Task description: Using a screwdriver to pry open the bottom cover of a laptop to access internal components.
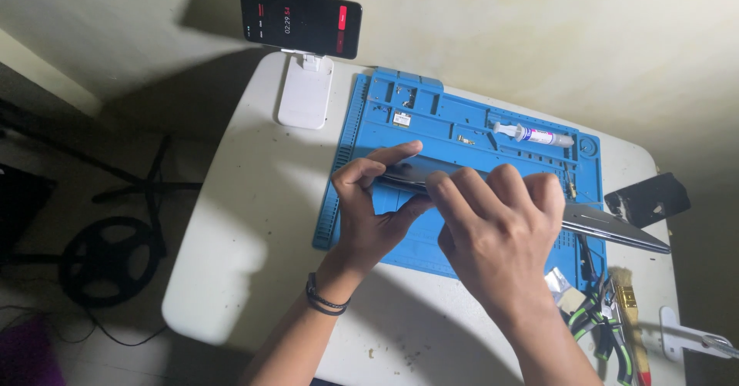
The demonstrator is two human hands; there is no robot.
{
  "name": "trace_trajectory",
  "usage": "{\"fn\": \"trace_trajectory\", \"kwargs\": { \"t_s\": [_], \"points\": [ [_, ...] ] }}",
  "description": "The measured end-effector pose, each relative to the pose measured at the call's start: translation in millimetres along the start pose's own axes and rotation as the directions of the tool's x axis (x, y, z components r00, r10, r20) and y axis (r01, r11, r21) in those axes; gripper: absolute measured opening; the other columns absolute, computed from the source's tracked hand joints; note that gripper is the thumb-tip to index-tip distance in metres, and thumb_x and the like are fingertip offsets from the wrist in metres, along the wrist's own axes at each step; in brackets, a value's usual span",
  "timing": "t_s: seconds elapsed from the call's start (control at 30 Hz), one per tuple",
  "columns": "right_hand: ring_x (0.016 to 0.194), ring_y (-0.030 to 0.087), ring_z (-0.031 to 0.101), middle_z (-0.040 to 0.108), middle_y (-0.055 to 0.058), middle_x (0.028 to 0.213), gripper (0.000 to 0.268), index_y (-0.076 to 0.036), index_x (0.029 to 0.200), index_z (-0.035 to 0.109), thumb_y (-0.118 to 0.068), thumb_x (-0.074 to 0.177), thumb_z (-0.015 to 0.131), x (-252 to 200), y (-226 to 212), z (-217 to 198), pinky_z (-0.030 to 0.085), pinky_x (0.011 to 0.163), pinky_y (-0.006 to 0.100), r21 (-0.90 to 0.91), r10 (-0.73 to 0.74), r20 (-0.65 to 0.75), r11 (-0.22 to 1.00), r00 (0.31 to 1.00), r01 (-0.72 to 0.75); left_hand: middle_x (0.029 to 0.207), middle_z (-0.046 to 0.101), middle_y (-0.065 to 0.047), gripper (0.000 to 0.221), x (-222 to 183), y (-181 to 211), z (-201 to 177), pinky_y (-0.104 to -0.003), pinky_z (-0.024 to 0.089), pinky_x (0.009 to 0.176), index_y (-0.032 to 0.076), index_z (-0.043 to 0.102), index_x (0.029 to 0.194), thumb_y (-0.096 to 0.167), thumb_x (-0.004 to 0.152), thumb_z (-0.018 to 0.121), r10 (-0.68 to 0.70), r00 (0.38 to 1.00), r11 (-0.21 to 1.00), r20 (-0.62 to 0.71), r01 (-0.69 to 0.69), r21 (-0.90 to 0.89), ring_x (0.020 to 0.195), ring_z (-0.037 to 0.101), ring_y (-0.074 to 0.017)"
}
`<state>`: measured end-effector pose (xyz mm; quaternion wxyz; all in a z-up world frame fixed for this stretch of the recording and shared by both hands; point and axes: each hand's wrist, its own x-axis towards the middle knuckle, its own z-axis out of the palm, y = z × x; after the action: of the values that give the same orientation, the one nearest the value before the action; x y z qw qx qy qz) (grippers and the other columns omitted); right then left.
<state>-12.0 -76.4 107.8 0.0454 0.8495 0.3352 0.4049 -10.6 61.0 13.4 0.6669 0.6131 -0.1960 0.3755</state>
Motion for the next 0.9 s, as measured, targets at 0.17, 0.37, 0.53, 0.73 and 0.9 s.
{"fn": "trace_trajectory", "kwargs": {
  "t_s": [0.17,0.37,0.53,0.73,0.9],
  "points": [
    [0.070,0.019,0.046,0.054,-0.009,0.077,0.034,-0.023,0.092,0.061,0.009,0.095,0.050,6.2,-6.2,-3.5,0.028,0.068,0.035,-0.018,0.004,0.015,1.000,1.000,-0.004,0.133,0.061,-0.024,0.050,2.8,2.4,-0.6,-0.040,0.054,0.106,0.014,0.025,0.119,0.010,0.098,0.071,0.061,0.998,0.996,0.011,-0.062,0.061,0.126,0.067,-0.0352],
    [0.070,0.020,0.047,0.063,-0.012,0.085,0.036,-0.024,0.096,0.060,0.008,0.083,0.049,-15.0,17.6,-13.7,0.030,0.075,0.037,-0.048,0.004,0.062,0.999,0.998,-0.002,0.135,0.059,-0.025,0.059,0.3,-3.0,-1.8,-0.049,0.057,0.109,0.014,0.030,0.118,0.006,0.090,0.081,0.091,0.996,0.993,0.008,-0.091,0.073,0.126,0.066,-0.0387],
    [0.069,0.022,0.045,0.064,-0.012,0.085,0.040,-0.026,0.097,0.065,0.007,0.084,0.047,-35.7,39.5,-18.8,0.030,0.080,0.040,-0.066,0.036,0.063,0.997,0.997,-0.031,0.138,0.054,-0.028,0.047,-1.9,-7.5,-4.0,-0.053,0.056,0.113,0.009,0.035,0.113,0.007,0.093,0.078,0.147,0.986,0.974,0.079,-0.158,0.164,0.132,0.061,-0.0435],
    [0.071,0.021,0.048,0.065,-0.012,0.083,0.046,-0.026,0.093,0.066,0.013,0.082,0.044,-54.8,61.7,-22.9,0.029,0.085,0.040,-0.066,0.060,0.059,0.996,0.996,-0.056,0.139,0.053,-0.025,0.038,-5.7,-13.8,-4.8,-0.040,0.060,0.099,0.008,0.045,0.113,0.017,0.096,0.078,0.186,0.977,0.913,0.103,-0.210,0.349,0.133,0.060,-0.0391],
    [0.070,0.020,0.046,0.062,-0.014,0.080,0.045,-0.027,0.092,0.065,0.008,0.074,0.044,-62.4,74.4,-29.7,0.030,0.083,0.040,-0.096,0.064,0.128,0.994,0.990,-0.052,0.132,0.050,-0.020,0.032,-1.5,-10.7,-5.5,-0.045,0.063,0.101,0.007,0.047,0.109,0.019,0.098,0.074,0.230,0.966,0.887,0.115,-0.256,0.384,0.128,0.064,-0.0430]
  ]
}}
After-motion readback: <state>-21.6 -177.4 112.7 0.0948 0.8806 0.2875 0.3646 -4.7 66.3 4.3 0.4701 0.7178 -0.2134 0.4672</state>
